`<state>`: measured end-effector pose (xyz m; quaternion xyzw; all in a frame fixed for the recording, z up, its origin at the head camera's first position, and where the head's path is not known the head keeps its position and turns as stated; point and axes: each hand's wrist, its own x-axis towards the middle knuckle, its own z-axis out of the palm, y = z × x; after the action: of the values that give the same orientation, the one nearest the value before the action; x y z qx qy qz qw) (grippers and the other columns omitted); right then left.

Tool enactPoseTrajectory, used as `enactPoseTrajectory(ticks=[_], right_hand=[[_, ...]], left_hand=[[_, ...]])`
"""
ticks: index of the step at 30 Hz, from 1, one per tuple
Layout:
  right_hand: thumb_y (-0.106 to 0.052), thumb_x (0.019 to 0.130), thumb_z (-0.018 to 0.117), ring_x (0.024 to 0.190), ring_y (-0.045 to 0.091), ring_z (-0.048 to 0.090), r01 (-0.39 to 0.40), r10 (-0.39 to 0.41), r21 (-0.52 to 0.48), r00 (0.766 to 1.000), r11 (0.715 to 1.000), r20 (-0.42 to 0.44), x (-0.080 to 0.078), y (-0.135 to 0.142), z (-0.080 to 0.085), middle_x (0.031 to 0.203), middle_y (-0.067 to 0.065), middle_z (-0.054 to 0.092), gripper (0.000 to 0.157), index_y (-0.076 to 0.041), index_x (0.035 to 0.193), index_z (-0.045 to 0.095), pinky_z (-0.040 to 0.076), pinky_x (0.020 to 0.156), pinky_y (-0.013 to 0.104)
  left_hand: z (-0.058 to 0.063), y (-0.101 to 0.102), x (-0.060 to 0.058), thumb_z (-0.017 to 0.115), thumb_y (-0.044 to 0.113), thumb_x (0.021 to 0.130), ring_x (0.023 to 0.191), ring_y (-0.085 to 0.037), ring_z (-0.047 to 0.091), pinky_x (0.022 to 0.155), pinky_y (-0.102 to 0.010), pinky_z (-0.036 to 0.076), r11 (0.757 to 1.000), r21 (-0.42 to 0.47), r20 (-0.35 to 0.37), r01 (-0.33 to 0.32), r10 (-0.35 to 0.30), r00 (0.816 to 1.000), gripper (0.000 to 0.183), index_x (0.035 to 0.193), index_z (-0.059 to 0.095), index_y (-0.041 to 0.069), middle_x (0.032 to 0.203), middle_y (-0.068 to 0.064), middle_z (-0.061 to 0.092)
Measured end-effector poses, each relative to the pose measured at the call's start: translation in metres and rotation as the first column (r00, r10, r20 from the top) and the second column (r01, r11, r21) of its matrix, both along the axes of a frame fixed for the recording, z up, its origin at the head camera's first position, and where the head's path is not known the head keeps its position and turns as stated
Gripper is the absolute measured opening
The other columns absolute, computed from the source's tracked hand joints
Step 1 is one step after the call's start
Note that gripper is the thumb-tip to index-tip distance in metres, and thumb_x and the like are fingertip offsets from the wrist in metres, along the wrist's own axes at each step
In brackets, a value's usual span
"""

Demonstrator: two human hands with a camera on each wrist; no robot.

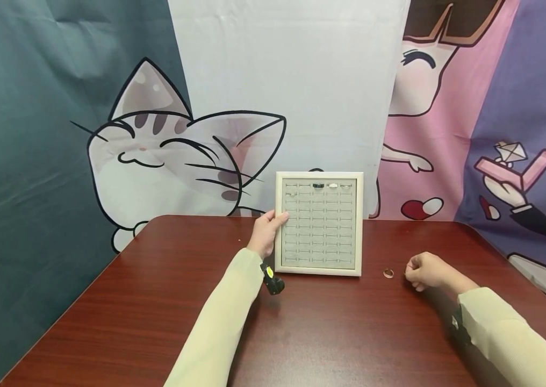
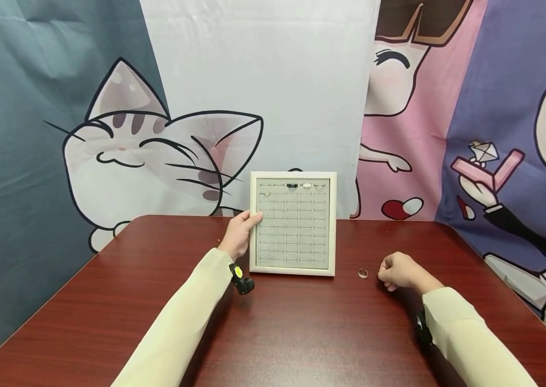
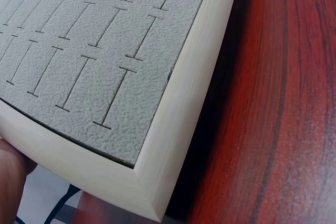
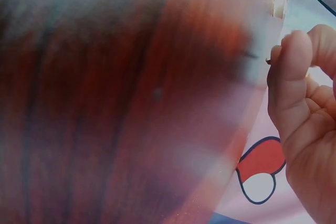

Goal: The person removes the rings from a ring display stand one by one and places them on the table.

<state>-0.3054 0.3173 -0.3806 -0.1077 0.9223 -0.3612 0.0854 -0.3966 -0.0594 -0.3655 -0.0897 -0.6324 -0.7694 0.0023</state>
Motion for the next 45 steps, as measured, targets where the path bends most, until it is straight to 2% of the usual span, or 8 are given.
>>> enactPoseTrajectory(ticks=[8,13,20,25,27,31,37,45], right_hand=[[0.002,0.080,0.055,0.056,0.012,0.054,0.002,-0.001,-0.022,0.999,1.000,0.038,0.000,0.002,-0.001,0.060,0.000,0.049,0.010,0.000,0.071,0.051,0.054,0.051,0.028],[0.001,0.081,0.055,0.056,0.011,0.053,0.000,0.001,-0.027,0.998,1.000,0.056,0.001,0.002,-0.001,0.060,0.000,0.049,0.011,0.000,0.071,0.051,0.054,0.052,0.027],[0.002,0.081,0.055,0.057,0.011,0.053,0.000,0.002,-0.040,0.999,0.999,0.045,-0.001,0.001,-0.002,0.062,0.000,0.050,0.010,0.002,0.071,0.053,0.055,0.053,0.027],[0.004,0.080,0.057,0.056,0.012,0.054,0.001,0.002,-0.112,0.999,0.994,0.032,-0.004,-0.001,0.003,0.064,0.002,0.052,0.007,0.006,0.074,0.054,0.054,0.053,0.028],[0.003,0.080,0.058,0.055,0.012,0.055,0.001,-0.001,-0.128,1.000,0.992,0.003,-0.006,-0.005,0.012,0.064,0.003,0.053,0.007,0.007,0.075,0.055,0.053,0.052,0.029],[0.001,0.081,0.058,0.055,0.011,0.057,0.001,-0.014,-0.101,0.992,0.995,-0.123,-0.014,-0.021,0.041,0.062,0.004,0.056,0.007,0.007,0.078,0.057,0.054,0.054,0.031],[-0.006,0.079,0.058,0.057,0.013,0.060,0.068,-0.057,0.024,0.945,0.997,-0.322,-0.029,-0.061,0.087,0.062,0.001,0.061,0.004,-0.002,0.079,0.059,0.050,0.058,0.026],[-0.006,0.074,0.053,0.058,0.014,0.054,0.106,-0.071,0.052,0.886,0.993,-0.458,-0.050,-0.114,0.117,0.061,0.000,0.060,0.007,-0.006,0.076,0.060,0.043,0.054,0.024]], left_hand=[[0.001,0.000,0.001,0.063,0.024,0.089,0.078,-0.014,0.067,0.072,-0.031,0.056,1.000,0.010,0.013,0.006,-0.006,1.000,0.031,0.115,0.061,0.007,0.094,-0.006,0.069],[0.004,-0.002,0.003,0.061,0.022,0.090,0.077,-0.013,0.067,0.073,-0.031,0.056,0.999,0.020,0.028,0.032,-0.032,0.999,0.033,0.118,0.059,0.004,0.091,-0.003,0.069],[0.018,-0.003,0.018,0.059,0.018,0.092,0.077,-0.013,0.067,0.072,-0.031,0.056,0.999,0.003,0.014,0.038,-0.038,0.999,0.029,0.116,0.059,0.002,0.092,-0.005,0.069],[0.009,-0.001,0.008,0.061,0.021,0.090,0.077,-0.013,0.067,0.072,-0.031,0.056,1.000,0.016,0.020,0.020,-0.020,1.000,0.031,0.117,0.060,0.004,0.093,-0.006,0.069],[0.005,-0.001,0.004,0.062,0.022,0.090,0.077,-0.014,0.067,0.072,-0.032,0.056,1.000,0.017,0.025,0.009,-0.009,1.000,0.031,0.116,0.060,0.005,0.093,-0.006,0.069],[0.003,0.000,0.002,0.063,0.023,0.090,0.077,-0.015,0.067,0.072,-0.033,0.056,1.000,0.007,0.018,-0.004,0.004,1.000,0.030,0.114,0.061,0.007,0.093,-0.007,0.069],[0.003,0.000,0.001,0.063,0.024,0.089,0.077,-0.015,0.067,0.071,-0.032,0.056,1.000,0.007,0.011,-0.004,0.003,1.000,0.029,0.112,0.062,0.008,0.093,-0.007,0.069],[0.002,0.001,0.000,0.063,0.024,0.089,0.078,-0.015,0.067,0.072,-0.032,0.056,1.000,0.007,0.011,-0.008,0.008,1.000,0.030,0.114,0.062,0.008,0.095,-0.008,0.069]])
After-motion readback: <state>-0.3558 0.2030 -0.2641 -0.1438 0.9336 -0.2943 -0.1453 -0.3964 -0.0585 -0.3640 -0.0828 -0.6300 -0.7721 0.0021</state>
